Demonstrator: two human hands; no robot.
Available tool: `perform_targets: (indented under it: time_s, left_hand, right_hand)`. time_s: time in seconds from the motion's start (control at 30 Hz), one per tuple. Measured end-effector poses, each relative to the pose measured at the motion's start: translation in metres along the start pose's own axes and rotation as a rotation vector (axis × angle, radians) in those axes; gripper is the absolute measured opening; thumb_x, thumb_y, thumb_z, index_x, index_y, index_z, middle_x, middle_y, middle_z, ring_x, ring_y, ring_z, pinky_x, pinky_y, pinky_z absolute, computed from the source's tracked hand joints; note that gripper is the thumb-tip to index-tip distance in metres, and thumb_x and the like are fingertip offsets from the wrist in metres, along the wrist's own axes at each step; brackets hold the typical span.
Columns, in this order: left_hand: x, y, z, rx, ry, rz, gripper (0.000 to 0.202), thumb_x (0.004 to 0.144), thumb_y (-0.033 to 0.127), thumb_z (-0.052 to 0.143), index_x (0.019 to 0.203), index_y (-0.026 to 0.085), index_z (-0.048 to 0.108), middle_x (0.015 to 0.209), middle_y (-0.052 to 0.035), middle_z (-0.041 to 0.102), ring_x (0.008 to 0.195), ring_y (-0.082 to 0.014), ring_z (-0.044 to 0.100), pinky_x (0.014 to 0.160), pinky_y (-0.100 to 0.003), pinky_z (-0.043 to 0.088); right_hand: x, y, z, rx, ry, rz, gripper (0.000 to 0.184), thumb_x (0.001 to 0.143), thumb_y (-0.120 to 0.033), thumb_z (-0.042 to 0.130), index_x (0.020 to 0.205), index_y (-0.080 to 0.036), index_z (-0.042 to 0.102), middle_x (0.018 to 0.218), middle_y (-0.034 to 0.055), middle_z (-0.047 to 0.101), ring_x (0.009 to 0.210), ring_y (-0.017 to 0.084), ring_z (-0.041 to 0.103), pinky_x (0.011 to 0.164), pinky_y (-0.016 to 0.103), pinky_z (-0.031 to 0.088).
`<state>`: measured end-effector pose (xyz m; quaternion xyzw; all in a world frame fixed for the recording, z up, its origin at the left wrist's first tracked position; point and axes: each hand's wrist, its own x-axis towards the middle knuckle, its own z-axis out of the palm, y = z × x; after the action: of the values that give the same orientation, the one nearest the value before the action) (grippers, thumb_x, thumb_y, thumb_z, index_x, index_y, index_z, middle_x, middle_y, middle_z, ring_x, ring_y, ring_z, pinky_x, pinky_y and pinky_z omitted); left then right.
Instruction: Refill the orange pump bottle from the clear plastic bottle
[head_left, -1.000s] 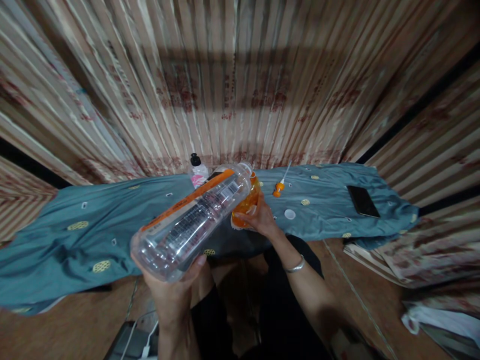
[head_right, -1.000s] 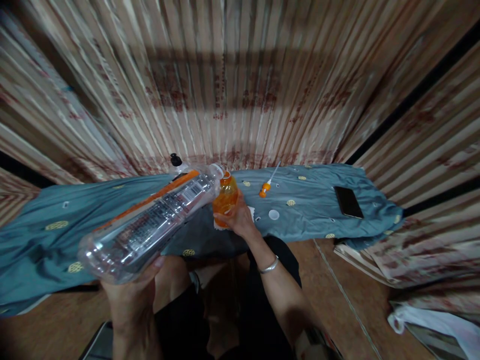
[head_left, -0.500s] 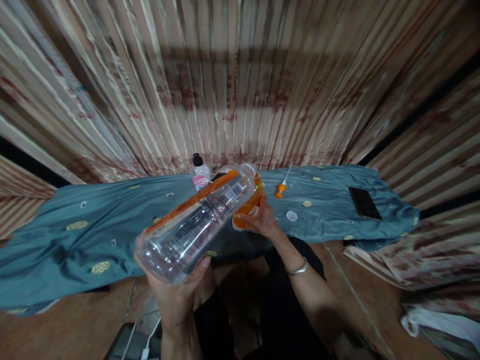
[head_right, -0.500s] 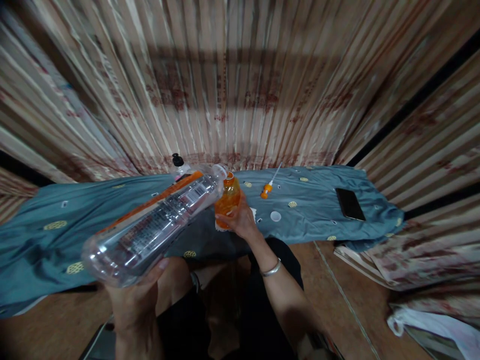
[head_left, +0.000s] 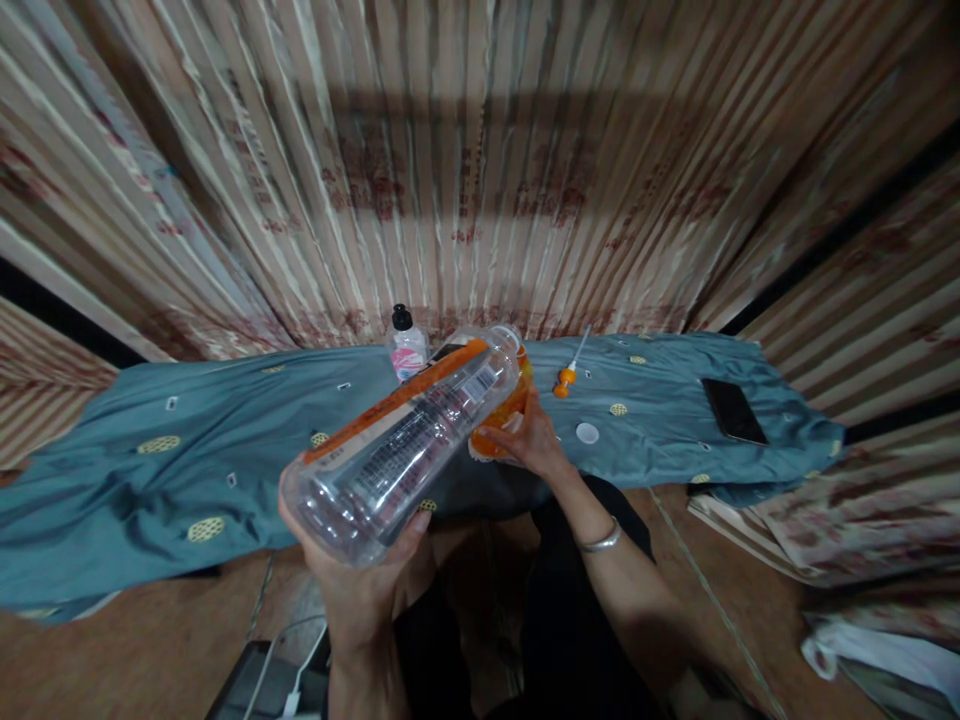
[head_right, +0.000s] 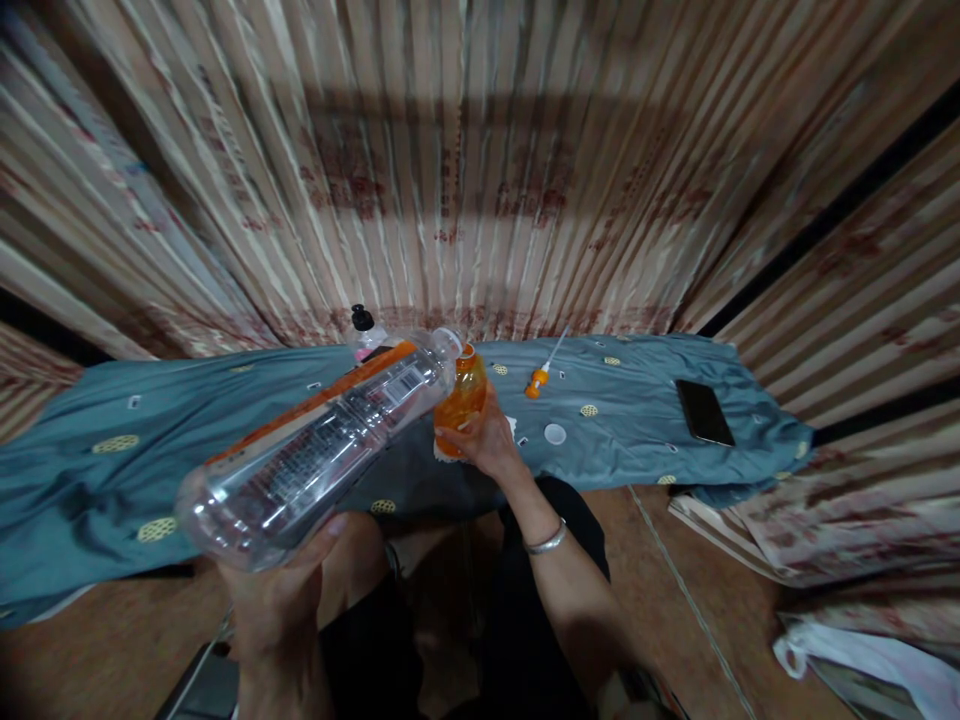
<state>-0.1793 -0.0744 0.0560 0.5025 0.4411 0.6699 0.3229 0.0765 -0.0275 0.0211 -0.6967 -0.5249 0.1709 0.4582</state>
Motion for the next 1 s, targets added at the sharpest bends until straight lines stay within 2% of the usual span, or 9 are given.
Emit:
perform_targets:
  time_s: [0.1,0.27,0.43,0.53,0.67,0.83,1.0]
  left_hand:
    - [0.000,0.001,0.000,-0.034,-0.014,-0.021,0.122,0.048,0.040,0.105,0.151,0.031,0.041,0.151,-0.0109,0.051,0.144,-0.0357,0.052,0.125,-0.061,0.039]
    - [0.001,0.004,0.002,-0.012,-0.012,0.021,0.118,0.049,0.037,0.104,0.150,0.031,0.043,0.146,-0.0087,0.054,0.136,-0.0313,0.057,0.122,-0.052,0.044]
    - [0.003,0.007,0.005,-0.038,-0.004,0.044,0.113,0.050,0.037,0.103,0.147,0.031,0.045,0.144,-0.0082,0.056,0.132,-0.0290,0.059,0.118,-0.051,0.047]
    - [0.004,0.010,0.006,-0.047,-0.019,0.021,0.114,0.050,0.033,0.103,0.148,0.029,0.044,0.145,-0.0103,0.055,0.132,-0.0296,0.059,0.117,-0.050,0.048]
    - [0.004,0.016,0.008,-0.028,-0.016,0.050,0.112,0.050,0.030,0.102,0.146,0.029,0.044,0.141,-0.0088,0.056,0.131,-0.0293,0.060,0.118,-0.049,0.047]
    - [0.005,0.017,0.008,-0.034,-0.040,0.018,0.111,0.053,0.034,0.101,0.148,0.030,0.042,0.143,-0.0091,0.054,0.135,-0.0308,0.058,0.118,-0.051,0.048]
    - [0.005,0.013,0.008,0.046,0.004,0.098,0.110,0.053,0.047,0.101,0.146,0.030,0.045,0.140,-0.0080,0.056,0.128,-0.0291,0.061,0.114,-0.047,0.052]
  right_hand:
    - [0.001,0.001,0.000,0.010,0.003,-0.012,0.089,0.066,-0.046,0.094,0.139,-0.016,0.053,0.125,0.0172,0.077,0.113,0.037,0.076,0.097,0.052,0.063]
    - [0.001,0.000,0.000,0.029,-0.004,0.004,0.088,0.066,-0.047,0.092,0.140,-0.018,0.053,0.122,0.0155,0.077,0.114,0.037,0.076,0.098,0.053,0.063]
    - [0.000,0.000,0.001,0.052,0.000,-0.013,0.090,0.068,-0.047,0.091,0.143,-0.018,0.050,0.125,0.0154,0.077,0.116,0.037,0.075,0.100,0.054,0.062]
    - [0.000,0.001,0.001,0.052,-0.001,-0.016,0.089,0.068,-0.049,0.091,0.141,-0.018,0.052,0.122,0.0148,0.078,0.113,0.037,0.076,0.098,0.054,0.062]
    - [0.000,0.000,0.001,0.028,0.007,-0.011,0.091,0.066,-0.052,0.092,0.140,-0.018,0.052,0.120,0.0153,0.078,0.105,0.036,0.077,0.091,0.052,0.064]
    - [-0.001,-0.003,0.000,0.016,-0.015,0.014,0.090,0.068,-0.050,0.091,0.141,-0.017,0.050,0.117,0.0145,0.078,0.095,0.033,0.078,0.082,0.046,0.064]
    - [0.000,-0.004,-0.001,0.008,-0.009,0.017,0.091,0.066,-0.051,0.091,0.140,-0.017,0.051,0.122,0.0154,0.077,0.101,0.035,0.078,0.088,0.049,0.065]
